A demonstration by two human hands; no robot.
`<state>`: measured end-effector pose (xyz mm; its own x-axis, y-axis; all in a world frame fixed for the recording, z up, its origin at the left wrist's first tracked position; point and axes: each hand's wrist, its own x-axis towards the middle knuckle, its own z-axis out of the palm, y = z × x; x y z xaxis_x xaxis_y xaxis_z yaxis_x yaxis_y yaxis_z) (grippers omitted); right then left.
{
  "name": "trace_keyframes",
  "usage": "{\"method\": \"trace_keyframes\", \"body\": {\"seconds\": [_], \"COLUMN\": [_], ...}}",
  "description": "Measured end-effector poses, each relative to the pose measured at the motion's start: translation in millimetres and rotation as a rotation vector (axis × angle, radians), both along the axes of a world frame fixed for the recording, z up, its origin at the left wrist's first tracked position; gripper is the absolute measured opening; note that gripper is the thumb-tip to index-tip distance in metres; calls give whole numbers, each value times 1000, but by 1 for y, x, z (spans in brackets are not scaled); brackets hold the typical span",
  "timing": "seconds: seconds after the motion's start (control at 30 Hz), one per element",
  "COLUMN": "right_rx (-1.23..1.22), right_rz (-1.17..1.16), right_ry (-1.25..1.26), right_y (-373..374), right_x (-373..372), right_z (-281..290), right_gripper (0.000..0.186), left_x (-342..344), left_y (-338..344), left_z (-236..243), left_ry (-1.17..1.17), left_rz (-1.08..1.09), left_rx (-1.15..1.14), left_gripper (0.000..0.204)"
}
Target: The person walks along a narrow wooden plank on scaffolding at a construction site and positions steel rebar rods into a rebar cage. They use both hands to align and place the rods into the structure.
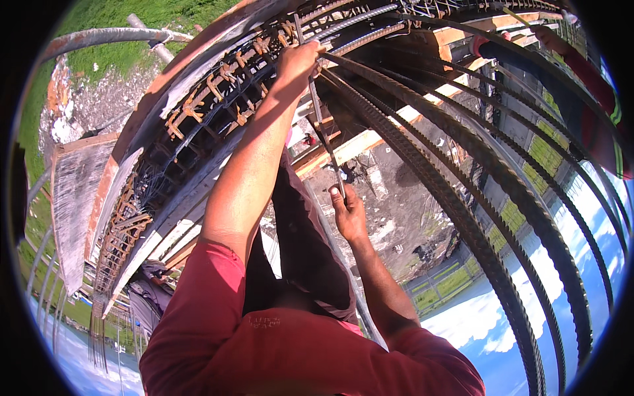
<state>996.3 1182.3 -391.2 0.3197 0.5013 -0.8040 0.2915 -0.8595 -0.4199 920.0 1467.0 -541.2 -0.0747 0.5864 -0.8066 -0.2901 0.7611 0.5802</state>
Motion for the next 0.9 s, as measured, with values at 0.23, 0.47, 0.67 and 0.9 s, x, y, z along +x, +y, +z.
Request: {"method": "trace_keyframes", "body": {"seconds": [0.23, 0.47, 0.67, 0.9], "right_rx": [58, 116, 75, 96], "right_rz": [-79, -38, 26, -21], "right_ry": [87, 61, -1, 37], "right_y": [6, 16, 18, 9], "right_x": [-5, -1, -1, -15], "right_z": [-3, 7, 7, 7], "right_gripper": [32, 26, 28, 29], "left_x": [24, -54, -113, -65], "left_y": [45, -2, -19, -9], "left_z": [-14, -24, -40, -30], "left_ry": [373, 277, 613, 727], "left_rz": [-726, -466, -696, -900], "left_rx": [166, 454, 218, 337], "left_gripper": [33, 26, 25, 26]}}
